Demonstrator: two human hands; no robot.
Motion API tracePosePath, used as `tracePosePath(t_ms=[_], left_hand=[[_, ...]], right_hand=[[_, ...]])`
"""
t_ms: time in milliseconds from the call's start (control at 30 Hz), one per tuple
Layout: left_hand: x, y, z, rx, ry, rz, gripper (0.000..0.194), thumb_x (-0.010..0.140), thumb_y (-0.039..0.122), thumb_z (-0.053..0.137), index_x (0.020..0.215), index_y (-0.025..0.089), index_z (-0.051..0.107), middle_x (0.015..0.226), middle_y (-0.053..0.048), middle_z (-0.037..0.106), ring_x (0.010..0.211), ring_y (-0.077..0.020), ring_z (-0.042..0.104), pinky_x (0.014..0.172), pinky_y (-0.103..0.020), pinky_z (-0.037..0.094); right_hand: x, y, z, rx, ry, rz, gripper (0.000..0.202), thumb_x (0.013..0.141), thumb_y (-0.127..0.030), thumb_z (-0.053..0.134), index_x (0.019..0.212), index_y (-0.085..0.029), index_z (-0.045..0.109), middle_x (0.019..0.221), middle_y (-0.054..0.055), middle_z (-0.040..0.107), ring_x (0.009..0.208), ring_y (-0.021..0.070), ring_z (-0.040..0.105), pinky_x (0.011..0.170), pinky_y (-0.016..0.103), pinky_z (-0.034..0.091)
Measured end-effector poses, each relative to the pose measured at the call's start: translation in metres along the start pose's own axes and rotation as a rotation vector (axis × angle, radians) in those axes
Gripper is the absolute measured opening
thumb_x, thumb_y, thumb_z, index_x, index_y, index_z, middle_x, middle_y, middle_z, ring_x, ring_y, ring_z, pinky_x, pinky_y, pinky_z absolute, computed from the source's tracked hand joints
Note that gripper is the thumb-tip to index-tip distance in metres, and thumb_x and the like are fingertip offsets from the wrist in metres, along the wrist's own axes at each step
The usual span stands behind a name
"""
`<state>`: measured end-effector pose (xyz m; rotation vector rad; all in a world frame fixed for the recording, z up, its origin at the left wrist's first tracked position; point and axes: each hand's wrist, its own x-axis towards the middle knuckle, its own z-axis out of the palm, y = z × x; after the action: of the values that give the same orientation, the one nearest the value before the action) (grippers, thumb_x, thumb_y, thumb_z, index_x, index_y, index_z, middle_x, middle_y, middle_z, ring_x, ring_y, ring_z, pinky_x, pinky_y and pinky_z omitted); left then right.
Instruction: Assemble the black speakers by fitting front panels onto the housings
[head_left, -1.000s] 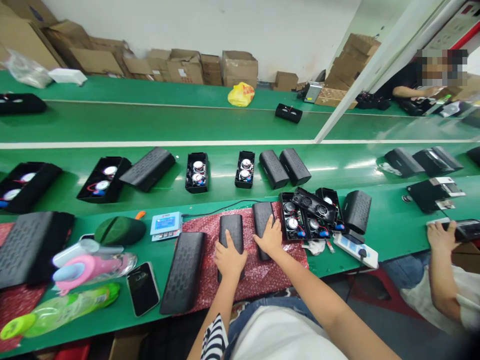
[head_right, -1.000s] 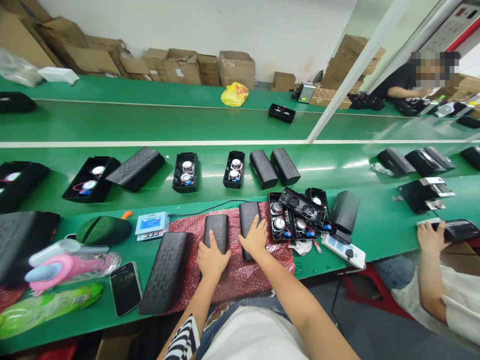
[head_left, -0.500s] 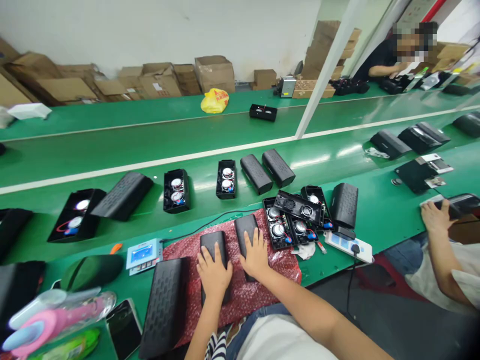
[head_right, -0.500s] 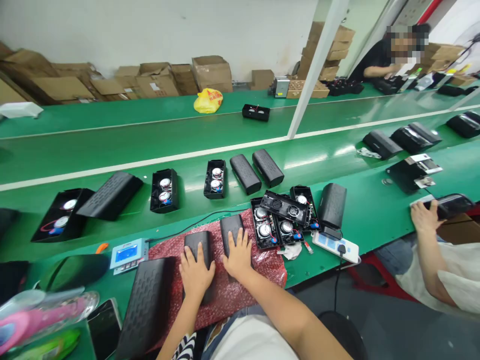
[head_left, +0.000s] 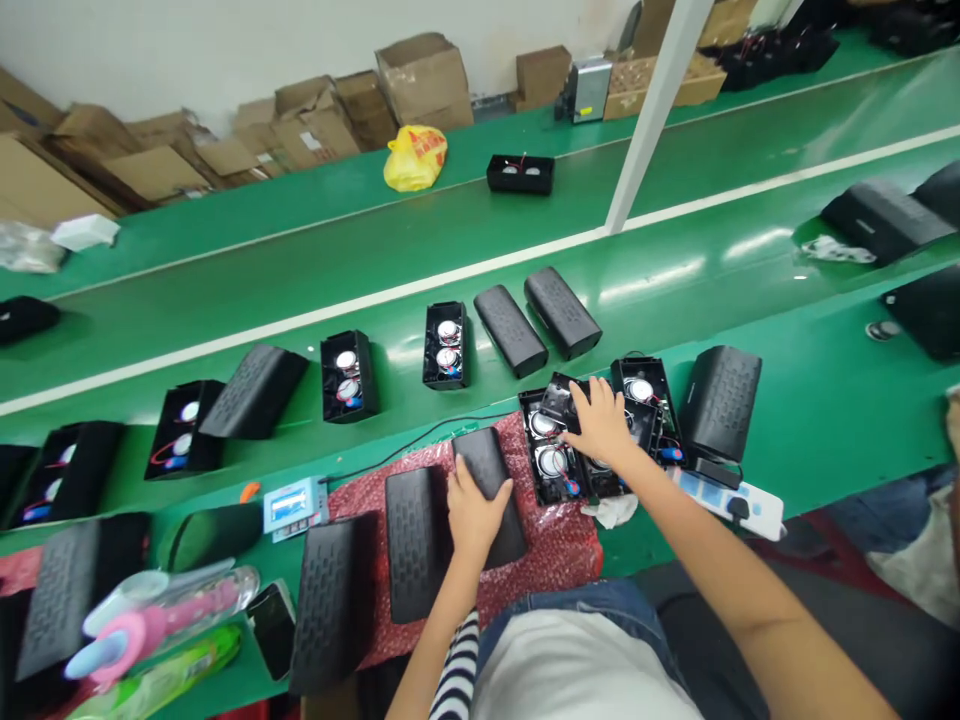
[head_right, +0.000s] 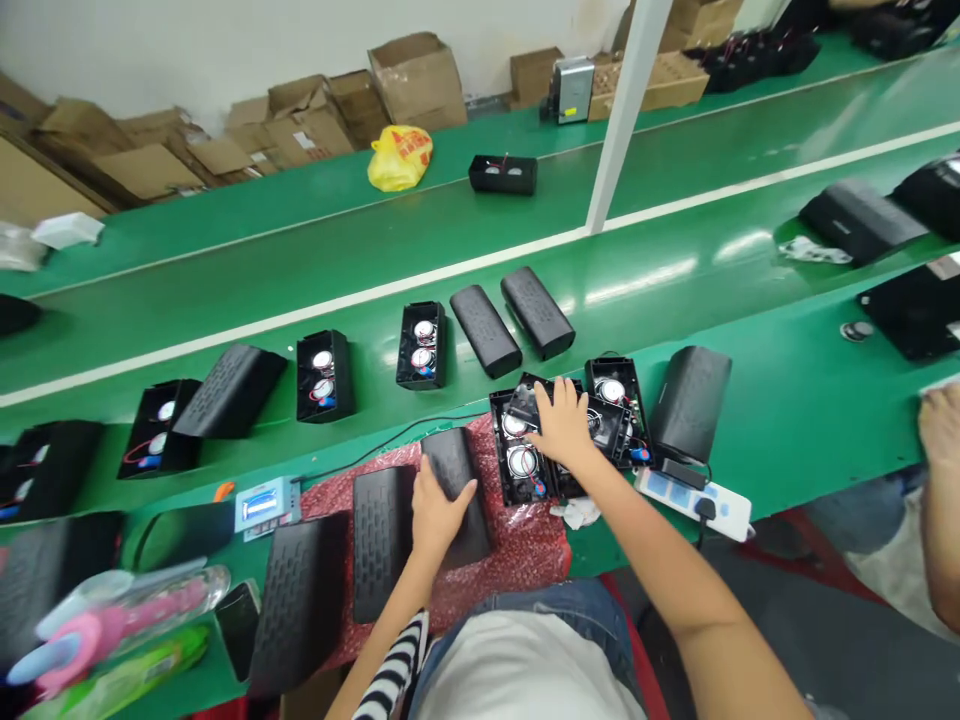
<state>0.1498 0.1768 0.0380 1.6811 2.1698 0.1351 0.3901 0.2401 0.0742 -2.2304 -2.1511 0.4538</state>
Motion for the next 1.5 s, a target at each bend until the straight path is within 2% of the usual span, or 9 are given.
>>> tracePosePath(t_ms=[100, 233, 433, 533, 733, 867, 1000, 1233, 1500], left_hand=[[0.008, 0.023, 0.011, 0.084, -0.021, -0.106, 0.103, 0.071, 0.058, 0.062, 0.148, 0.012, 0.013, 0.137, -0.031, 0.035, 0.122, -0.0416, 0.046, 0.091, -0.050, 0.044], [0.006, 0.019, 0.014, 0.113, -0.034, -0.118, 0.102, 0.072, 0.058, 0.061, 0.149, 0.015, 0.010, 0.136, -0.028, 0.035, 0.118, -0.0399, 0.049, 0.089, -0.048, 0.045], [0.003, 0.016, 0.017, 0.170, -0.030, -0.143, 0.105, 0.070, 0.060, 0.062, 0.149, 0.019, 0.007, 0.134, -0.026, 0.036, 0.113, -0.0390, 0.052, 0.085, -0.047, 0.046], [0.003, 0.023, 0.020, 0.200, -0.009, -0.134, 0.106, 0.068, 0.058, 0.064, 0.149, 0.016, 0.009, 0.135, -0.028, 0.034, 0.118, -0.0401, 0.048, 0.089, -0.047, 0.044], [0.002, 0.029, 0.018, 0.210, -0.036, -0.139, 0.116, 0.060, 0.059, 0.070, 0.148, 0.015, 0.009, 0.138, -0.029, 0.030, 0.119, -0.0410, 0.046, 0.090, -0.048, 0.043], [0.002, 0.024, 0.015, 0.164, -0.055, -0.148, 0.116, 0.059, 0.054, 0.072, 0.148, 0.017, 0.007, 0.136, -0.027, 0.032, 0.115, -0.0403, 0.050, 0.087, -0.046, 0.044], [0.003, 0.013, 0.010, 0.096, -0.085, -0.166, 0.117, 0.058, 0.051, 0.074, 0.148, 0.022, 0.006, 0.135, -0.025, 0.033, 0.114, -0.0387, 0.051, 0.087, -0.045, 0.044], [-0.007, -0.017, 0.006, 0.122, -0.031, -0.119, 0.113, 0.060, 0.053, 0.072, 0.148, 0.022, 0.009, 0.134, -0.024, 0.036, 0.111, -0.0364, 0.054, 0.088, -0.043, 0.044], [-0.009, -0.013, 0.011, 0.160, 0.023, -0.048, 0.105, 0.066, 0.053, 0.068, 0.148, 0.016, 0.014, 0.141, -0.028, 0.032, 0.123, -0.0395, 0.045, 0.094, -0.046, 0.040]], right_hand=[[0.022, 0.034, -0.001, -0.142, -0.186, -0.103, 0.088, 0.069, -0.033, 0.077, 0.142, -0.008, 0.033, 0.146, 0.029, 0.026, 0.135, 0.0416, 0.026, 0.099, 0.050, 0.037], [0.028, 0.048, -0.017, -0.195, -0.252, -0.216, 0.051, 0.080, -0.005, 0.051, 0.131, -0.010, 0.049, 0.122, 0.019, 0.058, 0.107, 0.0295, 0.059, 0.082, 0.036, 0.048], [0.013, 0.039, -0.058, -0.412, -0.193, -0.522, 0.023, 0.081, -0.008, 0.050, 0.082, -0.014, 0.072, 0.080, 0.011, 0.068, 0.087, 0.0292, 0.060, 0.103, 0.060, 0.025], [0.004, 0.016, -0.046, -0.517, -0.213, -0.687, 0.018, 0.080, -0.015, 0.056, 0.082, -0.016, 0.074, 0.090, 0.012, 0.068, 0.096, 0.0308, 0.056, 0.110, 0.059, 0.012], [-0.006, -0.030, 0.009, -0.351, -0.155, -0.852, 0.026, 0.089, -0.021, 0.049, 0.107, -0.019, 0.067, 0.137, 0.013, 0.047, 0.131, 0.0302, 0.034, 0.109, 0.059, 0.017], [-0.030, -0.034, 0.038, -0.169, -0.032, -0.304, 0.049, 0.088, -0.030, 0.052, 0.135, -0.019, 0.044, 0.148, 0.023, 0.028, 0.136, 0.0393, 0.024, 0.101, 0.065, 0.021], [-0.053, -0.032, 0.055, -0.069, -0.047, 0.214, 0.088, 0.077, -0.055, 0.063, 0.146, -0.018, 0.023, 0.139, 0.031, 0.031, 0.123, 0.0442, 0.039, 0.093, 0.053, 0.034], [-0.048, -0.045, 0.050, 0.082, -0.002, 0.237, 0.088, 0.080, -0.056, 0.056, 0.146, -0.012, 0.017, 0.123, 0.025, 0.044, 0.108, 0.0344, 0.051, 0.089, 0.040, 0.039], [-0.045, -0.076, 0.076, 0.029, 0.096, 0.266, 0.080, 0.084, -0.045, 0.055, 0.144, -0.004, 0.022, 0.139, 0.036, 0.028, 0.127, 0.0455, 0.033, 0.098, 0.052, 0.030]])
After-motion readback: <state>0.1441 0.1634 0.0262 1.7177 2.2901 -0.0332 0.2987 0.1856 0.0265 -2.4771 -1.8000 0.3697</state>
